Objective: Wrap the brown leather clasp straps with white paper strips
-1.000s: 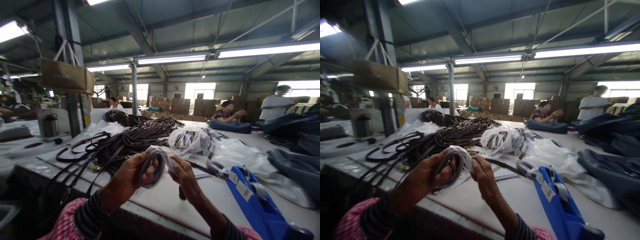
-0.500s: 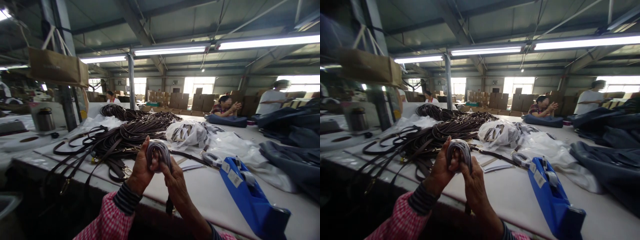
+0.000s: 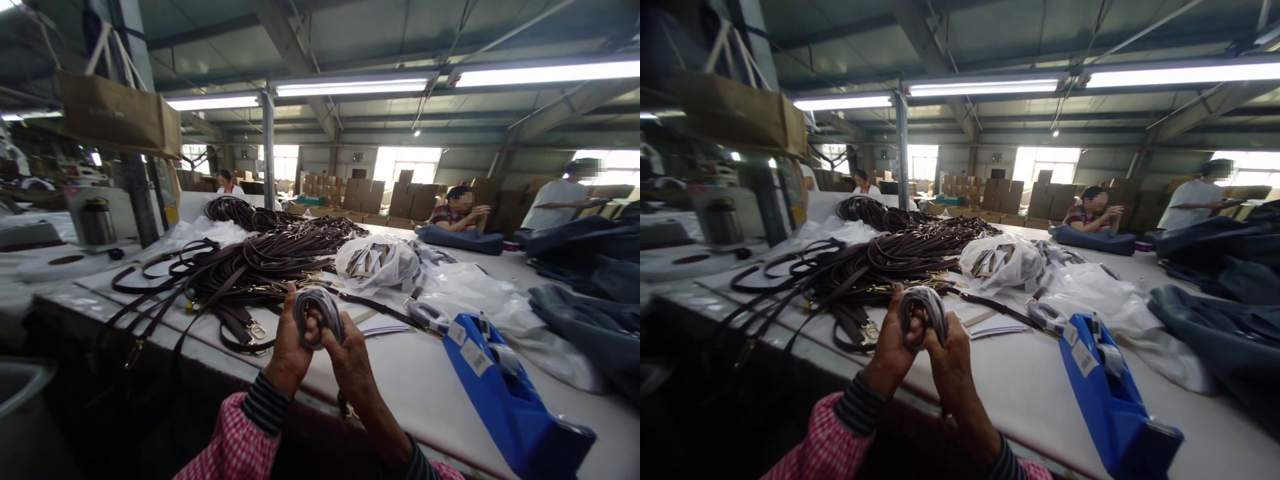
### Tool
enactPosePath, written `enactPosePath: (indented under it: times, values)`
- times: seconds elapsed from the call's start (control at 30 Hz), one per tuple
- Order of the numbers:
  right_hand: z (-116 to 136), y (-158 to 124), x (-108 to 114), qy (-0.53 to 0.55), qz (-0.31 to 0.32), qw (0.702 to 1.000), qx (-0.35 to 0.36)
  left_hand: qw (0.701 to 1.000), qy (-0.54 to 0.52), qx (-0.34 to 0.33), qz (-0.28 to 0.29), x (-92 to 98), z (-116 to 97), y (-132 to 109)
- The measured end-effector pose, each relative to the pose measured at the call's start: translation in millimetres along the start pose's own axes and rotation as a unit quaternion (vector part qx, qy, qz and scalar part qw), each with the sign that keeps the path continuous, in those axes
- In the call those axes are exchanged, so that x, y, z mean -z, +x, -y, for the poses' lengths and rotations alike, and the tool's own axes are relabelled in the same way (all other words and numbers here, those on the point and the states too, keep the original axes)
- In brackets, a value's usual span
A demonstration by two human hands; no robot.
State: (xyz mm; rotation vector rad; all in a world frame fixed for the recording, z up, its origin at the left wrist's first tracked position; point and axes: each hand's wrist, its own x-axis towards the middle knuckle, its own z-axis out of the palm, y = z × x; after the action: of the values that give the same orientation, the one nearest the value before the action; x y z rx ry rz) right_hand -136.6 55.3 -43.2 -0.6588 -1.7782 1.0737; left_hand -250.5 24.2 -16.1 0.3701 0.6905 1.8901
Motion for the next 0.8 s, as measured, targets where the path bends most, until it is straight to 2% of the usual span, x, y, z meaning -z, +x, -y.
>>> enactPosePath:
  times: [0.2,0.3,0.37,0.4,0.43,0.5,0.63,0.73,0.8]
  values:
    - [1.5,-1.1,5.6,-0.067,0.038,0.997,0.028,0.997,-0.038,-0.066,-0.026,2.1,6.5,-4.2]
    - [-1.2,-2.0,15.6,-0.127,0.044,0.988,0.072,0.998,-0.024,-0.061,-0.018,10.8,-1.6,-10.8]
    - [-2.8,-0.5,23.2,-0.202,0.043,0.972,0.117,0.999,0.033,-0.030,0.021,19.7,-14.3,-14.9]
    - [-3.3,0.8,26.6,-0.250,0.043,0.956,0.147,0.993,0.096,-0.017,0.059,24.2,-22.5,-16.2]
    - [-3.3,2.4,29.7,-0.301,0.044,0.935,0.183,0.979,0.174,-0.009,0.105,28.0,-31.7,-17.0]
    - [-2.8,5.9,34.8,-0.395,0.046,0.881,0.257,0.926,0.326,-0.001,0.191,32.5,-51.0,-16.9]
    - [-6.6,12.4,46.1,-0.503,0.075,0.778,0.369,0.841,0.462,0.024,0.280,31.2,-78.0,-15.0]
    - [-20.6,13.9,57.4,-0.533,0.141,0.724,0.415,0.771,0.541,0.027,0.334,34.6,-73.0,-13.1]
    - [-32.6,10.9,65.5,-0.539,0.199,0.704,0.418,0.753,0.568,0.005,0.333,42.8,-58.2,-12.0]
